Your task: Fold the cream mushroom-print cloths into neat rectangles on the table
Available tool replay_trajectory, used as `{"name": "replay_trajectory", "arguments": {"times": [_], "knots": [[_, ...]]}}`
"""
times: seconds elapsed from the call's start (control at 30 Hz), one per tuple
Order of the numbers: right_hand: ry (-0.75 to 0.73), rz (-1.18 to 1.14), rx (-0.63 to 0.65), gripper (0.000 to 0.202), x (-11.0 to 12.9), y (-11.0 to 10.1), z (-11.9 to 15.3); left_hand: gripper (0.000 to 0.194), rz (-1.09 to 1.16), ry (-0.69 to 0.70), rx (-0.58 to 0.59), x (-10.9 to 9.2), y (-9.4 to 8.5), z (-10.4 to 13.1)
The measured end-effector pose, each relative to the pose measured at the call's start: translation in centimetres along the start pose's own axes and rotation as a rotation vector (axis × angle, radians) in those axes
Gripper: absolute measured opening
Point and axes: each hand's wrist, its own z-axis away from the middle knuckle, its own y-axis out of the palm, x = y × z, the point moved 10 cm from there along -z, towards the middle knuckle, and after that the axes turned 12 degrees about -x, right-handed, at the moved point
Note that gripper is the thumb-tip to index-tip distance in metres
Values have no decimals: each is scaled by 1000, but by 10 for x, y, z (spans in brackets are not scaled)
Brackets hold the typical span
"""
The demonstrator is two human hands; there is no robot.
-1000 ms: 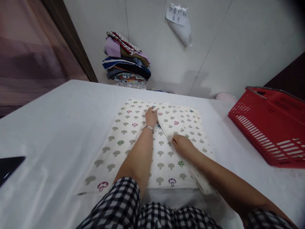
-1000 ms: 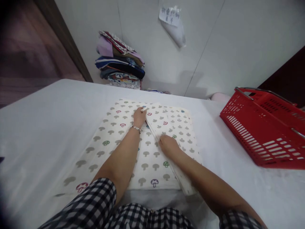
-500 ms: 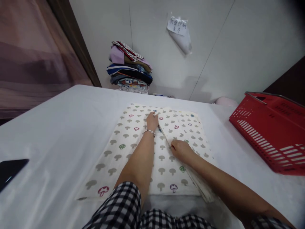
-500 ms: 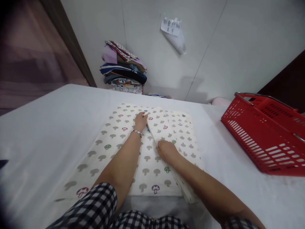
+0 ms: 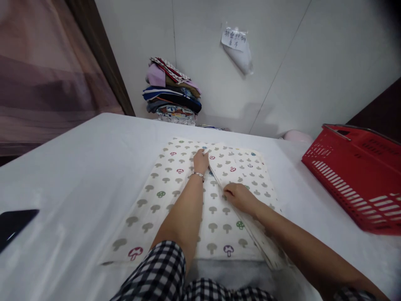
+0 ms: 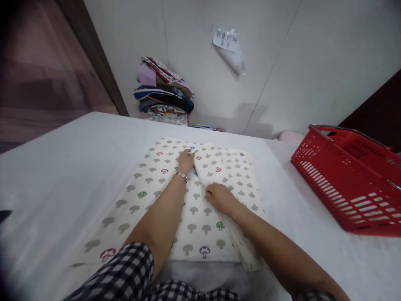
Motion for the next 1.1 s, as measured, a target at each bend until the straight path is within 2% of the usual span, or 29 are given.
{"name": "replay_trajectory", "arguments": {"times": [0.13, 0.33, 0.43, 0.57, 0.73, 0.9, 1.1], "knots": [[-43, 35, -149, 26, 0, -8, -18, 32, -2, -4, 8, 0, 0, 0], [19, 123, -76, 19, -8, 16, -30, 32, -8, 0, 8, 1, 1, 0], [62, 141, -86, 13, -11, 16, -34, 31, -13, -1, 6, 1, 0, 0], [109, 167, -75, 16, -15, 15, -39, 31, -8, -2, 8, 1, 0, 0], [117, 30, -80, 20, -16, 10, -42, 33, 16, -3, 11, 2, 1, -1], [68, -61, -115, 22, -8, 7, -43, 32, 35, -9, -1, 4, -1, -1], [38, 13, -77, 18, 0, 17, -43, 28, -18, 13, -12, 2, -4, -2]]}}
